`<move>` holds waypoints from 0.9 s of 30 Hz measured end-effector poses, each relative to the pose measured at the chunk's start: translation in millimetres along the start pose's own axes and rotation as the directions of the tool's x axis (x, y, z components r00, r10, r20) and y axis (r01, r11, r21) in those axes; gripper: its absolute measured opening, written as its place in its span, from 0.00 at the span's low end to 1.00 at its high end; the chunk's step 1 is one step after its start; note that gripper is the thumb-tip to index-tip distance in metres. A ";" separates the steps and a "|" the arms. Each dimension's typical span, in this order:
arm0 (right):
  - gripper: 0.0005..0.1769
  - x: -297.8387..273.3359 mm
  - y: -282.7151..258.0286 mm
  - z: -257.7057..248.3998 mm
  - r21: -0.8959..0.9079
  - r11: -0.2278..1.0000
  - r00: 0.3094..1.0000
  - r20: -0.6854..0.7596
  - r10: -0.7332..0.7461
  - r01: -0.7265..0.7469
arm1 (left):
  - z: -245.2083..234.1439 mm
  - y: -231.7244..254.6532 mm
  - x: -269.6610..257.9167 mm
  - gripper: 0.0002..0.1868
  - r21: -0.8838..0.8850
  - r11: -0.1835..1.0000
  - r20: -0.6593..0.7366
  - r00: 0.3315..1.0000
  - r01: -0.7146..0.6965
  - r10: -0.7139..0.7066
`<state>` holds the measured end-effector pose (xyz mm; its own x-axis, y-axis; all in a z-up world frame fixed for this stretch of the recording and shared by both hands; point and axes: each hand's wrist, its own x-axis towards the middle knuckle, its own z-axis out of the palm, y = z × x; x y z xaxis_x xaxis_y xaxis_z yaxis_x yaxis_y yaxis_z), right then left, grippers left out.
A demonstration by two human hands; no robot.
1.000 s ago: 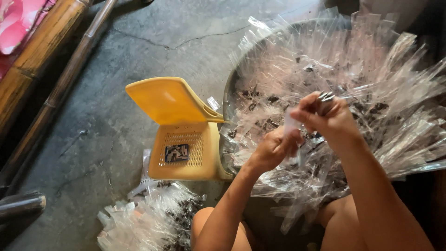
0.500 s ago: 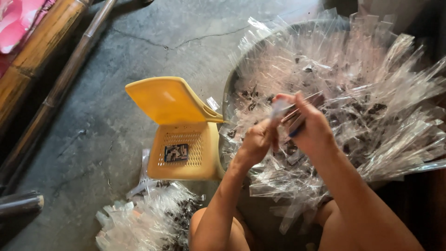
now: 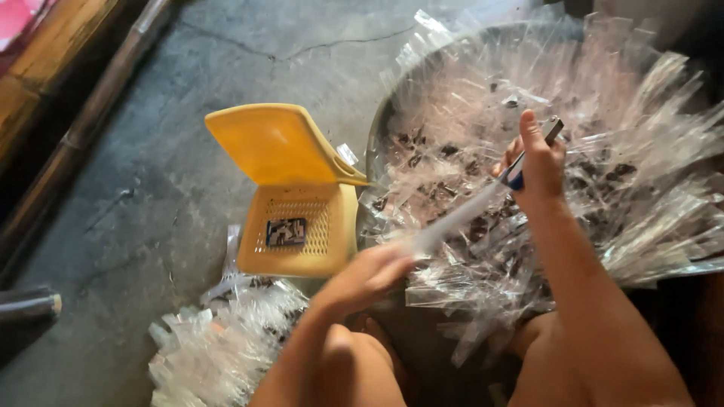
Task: Sealing small plastic bags individually using a handheld lighter.
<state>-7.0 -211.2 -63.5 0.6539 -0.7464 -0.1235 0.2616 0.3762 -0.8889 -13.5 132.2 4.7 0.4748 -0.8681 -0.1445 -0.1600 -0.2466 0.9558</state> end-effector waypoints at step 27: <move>0.04 -3.0 55.7 -30.9 -0.858 0.460 0.908 -0.015 0.419 -0.226 | -72.4 -137.6 -18.1 0.22 -0.034 0.944 -0.802 0.555 0.329 -0.222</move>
<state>-16.3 -205.0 -126.2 0.6925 -0.5287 -0.4908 -0.6370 -0.1289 -0.7600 62.6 213.1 -105.6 0.9928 -0.0818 -0.0877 0.0347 -0.5038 0.8631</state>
